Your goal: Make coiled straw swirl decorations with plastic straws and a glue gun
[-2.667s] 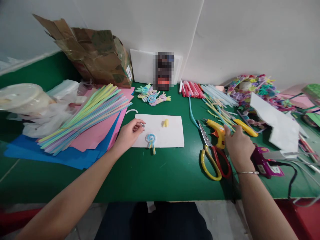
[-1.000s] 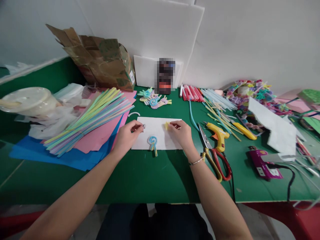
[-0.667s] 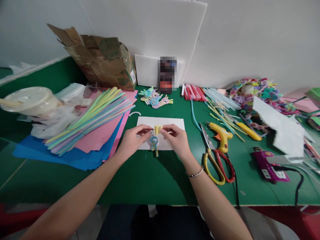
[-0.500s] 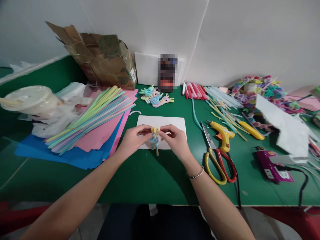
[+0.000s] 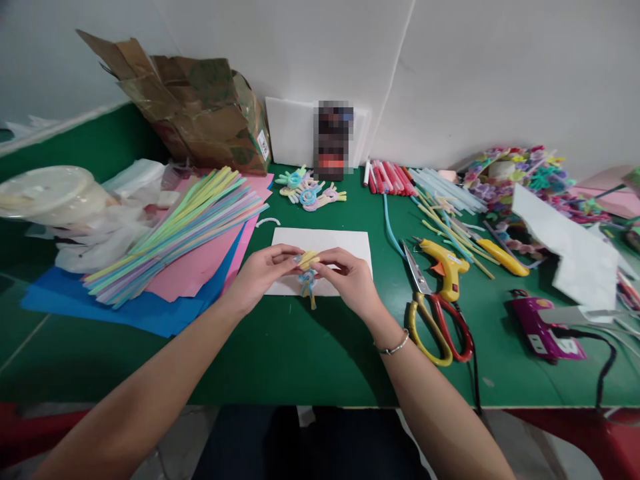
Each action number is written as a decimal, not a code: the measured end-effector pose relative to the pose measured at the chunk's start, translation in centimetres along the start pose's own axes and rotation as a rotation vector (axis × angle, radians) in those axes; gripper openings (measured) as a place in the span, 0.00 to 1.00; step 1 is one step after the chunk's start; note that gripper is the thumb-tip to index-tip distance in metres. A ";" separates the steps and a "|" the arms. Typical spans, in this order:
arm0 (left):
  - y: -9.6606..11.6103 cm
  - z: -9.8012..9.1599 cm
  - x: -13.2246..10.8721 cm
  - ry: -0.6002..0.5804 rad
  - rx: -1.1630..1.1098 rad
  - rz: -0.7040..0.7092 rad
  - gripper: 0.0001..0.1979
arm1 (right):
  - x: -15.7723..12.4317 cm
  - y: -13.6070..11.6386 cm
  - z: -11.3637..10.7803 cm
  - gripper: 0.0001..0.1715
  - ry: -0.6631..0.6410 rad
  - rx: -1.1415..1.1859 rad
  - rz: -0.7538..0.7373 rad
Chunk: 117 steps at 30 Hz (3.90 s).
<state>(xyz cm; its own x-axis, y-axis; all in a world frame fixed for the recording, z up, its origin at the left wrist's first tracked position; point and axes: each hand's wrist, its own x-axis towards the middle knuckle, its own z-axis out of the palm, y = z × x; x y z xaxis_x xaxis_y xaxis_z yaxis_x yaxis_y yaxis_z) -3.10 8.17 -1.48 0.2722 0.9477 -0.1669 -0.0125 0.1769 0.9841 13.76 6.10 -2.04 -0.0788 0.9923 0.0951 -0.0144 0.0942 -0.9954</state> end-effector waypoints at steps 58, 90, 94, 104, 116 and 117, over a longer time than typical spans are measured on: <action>-0.2 0.7 0.6 -0.067 0.254 0.175 0.06 | -0.5 0.4 0.0 0.12 0.122 -0.145 0.035; -1.8 0.3 1.0 -0.077 0.655 0.369 0.07 | -1.6 0.9 0.0 0.16 0.238 -0.063 0.334; -1.8 0.3 1.1 -0.073 0.650 0.371 0.06 | -1.7 0.8 0.1 0.16 0.219 -0.054 0.343; -1.7 0.3 1.0 -0.084 0.655 0.366 0.07 | -1.9 0.9 -0.3 0.16 0.185 -0.040 0.346; -1.7 0.3 1.0 -0.092 0.638 0.352 0.06 | -2.3 1.4 0.4 0.15 0.251 -0.193 0.281; -1.7 0.3 0.9 -0.093 0.636 0.351 0.06 | -2.3 1.4 0.5 0.14 0.254 -0.197 0.277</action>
<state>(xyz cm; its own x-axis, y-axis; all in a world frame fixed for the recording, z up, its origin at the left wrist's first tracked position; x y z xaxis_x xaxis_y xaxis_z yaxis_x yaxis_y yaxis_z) -2.52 8.67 -3.29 0.4356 0.8888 0.1425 0.4394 -0.3481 0.8281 13.45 3.92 -3.64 0.1951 0.9682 -0.1563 0.1652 -0.1896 -0.9679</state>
